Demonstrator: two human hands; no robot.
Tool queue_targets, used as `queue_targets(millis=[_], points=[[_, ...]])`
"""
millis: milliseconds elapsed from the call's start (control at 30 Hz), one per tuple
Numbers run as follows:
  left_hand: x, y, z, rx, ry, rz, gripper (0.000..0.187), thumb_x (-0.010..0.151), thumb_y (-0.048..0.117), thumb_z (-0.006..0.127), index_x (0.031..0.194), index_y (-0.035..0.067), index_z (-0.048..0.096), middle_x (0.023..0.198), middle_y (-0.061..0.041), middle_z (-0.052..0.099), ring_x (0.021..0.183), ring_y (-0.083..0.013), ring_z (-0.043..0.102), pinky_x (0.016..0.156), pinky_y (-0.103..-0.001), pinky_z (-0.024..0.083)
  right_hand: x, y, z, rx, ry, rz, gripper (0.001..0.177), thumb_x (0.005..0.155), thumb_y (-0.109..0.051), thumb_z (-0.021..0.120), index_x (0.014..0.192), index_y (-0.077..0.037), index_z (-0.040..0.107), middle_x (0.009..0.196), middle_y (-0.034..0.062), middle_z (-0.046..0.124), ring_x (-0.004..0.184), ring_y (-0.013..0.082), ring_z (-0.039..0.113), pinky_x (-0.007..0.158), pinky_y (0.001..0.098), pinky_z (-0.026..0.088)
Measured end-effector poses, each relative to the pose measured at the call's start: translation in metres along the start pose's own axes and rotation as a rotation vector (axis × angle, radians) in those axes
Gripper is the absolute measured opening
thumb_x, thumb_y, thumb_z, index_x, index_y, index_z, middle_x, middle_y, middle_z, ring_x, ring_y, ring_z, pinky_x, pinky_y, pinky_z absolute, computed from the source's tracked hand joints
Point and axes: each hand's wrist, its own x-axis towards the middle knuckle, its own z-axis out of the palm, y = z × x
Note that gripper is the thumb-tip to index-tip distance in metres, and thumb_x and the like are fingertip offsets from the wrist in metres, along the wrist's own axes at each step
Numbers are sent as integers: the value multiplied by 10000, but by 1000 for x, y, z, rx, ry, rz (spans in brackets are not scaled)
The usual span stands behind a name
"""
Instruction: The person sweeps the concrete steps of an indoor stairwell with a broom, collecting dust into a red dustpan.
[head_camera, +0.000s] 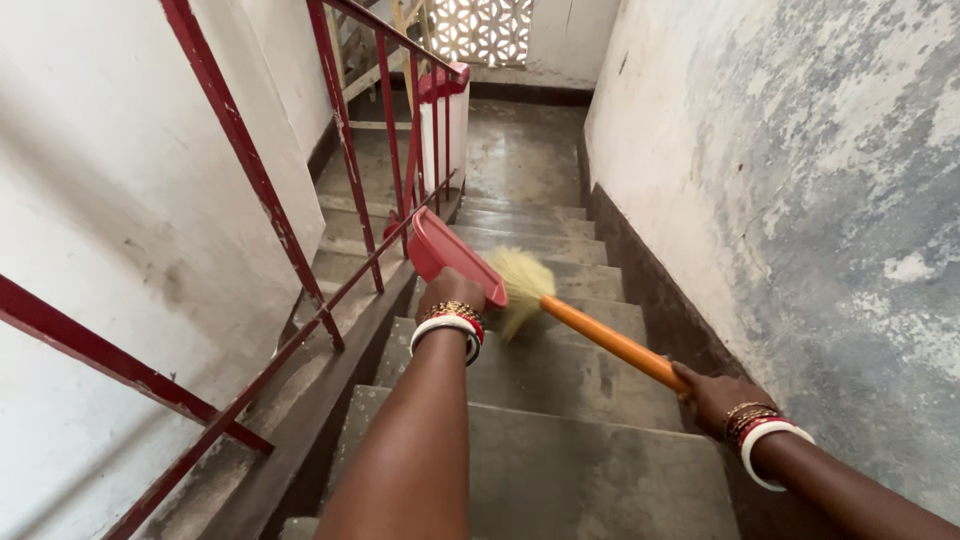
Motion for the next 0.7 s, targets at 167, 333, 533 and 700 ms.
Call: queue_targets(millis=[167, 333, 533, 700], points=[[2, -2, 0, 27, -20, 23, 366, 944, 265, 573, 1201, 45, 713, 1252, -266, 677, 1202, -403, 652, 1021, -486, 531, -32, -29, -40, -129, -107, -21, 568, 1056, -427, 434, 1593, -484, 260, 1097, 90, 768, 925, 244, 777, 792, 431, 609], [2, -4, -3, 26, -21, -1, 360, 950, 264, 571, 1216, 51, 686, 1258, -248, 676, 1197, -388, 661, 1009, -481, 538, -15, -41, -52, -149, 9, -85, 519, 1034, -404, 472, 1537, -466, 357, 1081, 63, 741, 936, 251, 745, 784, 430, 590], [-1, -5, -10, 25, -27, 23, 351, 948, 239, 561, 1218, 59, 697, 1256, -254, 682, 1200, -393, 660, 1022, -480, 530, -23, -32, -45, -110, -13, -82, 524, 1042, -340, 425, 1552, -435, 355, 1021, 61, 741, 905, 249, 759, 752, 425, 590], [-5, -4, -11, 1, -34, 20, 362, 948, 243, 558, 1226, 53, 691, 1265, -254, 677, 1207, -393, 660, 1030, -484, 523, -39, 19, -26, -195, -150, 42, 543, 1075, -410, 343, 1586, -544, 219, 1123, 69, 702, 971, 225, 749, 799, 406, 602]])
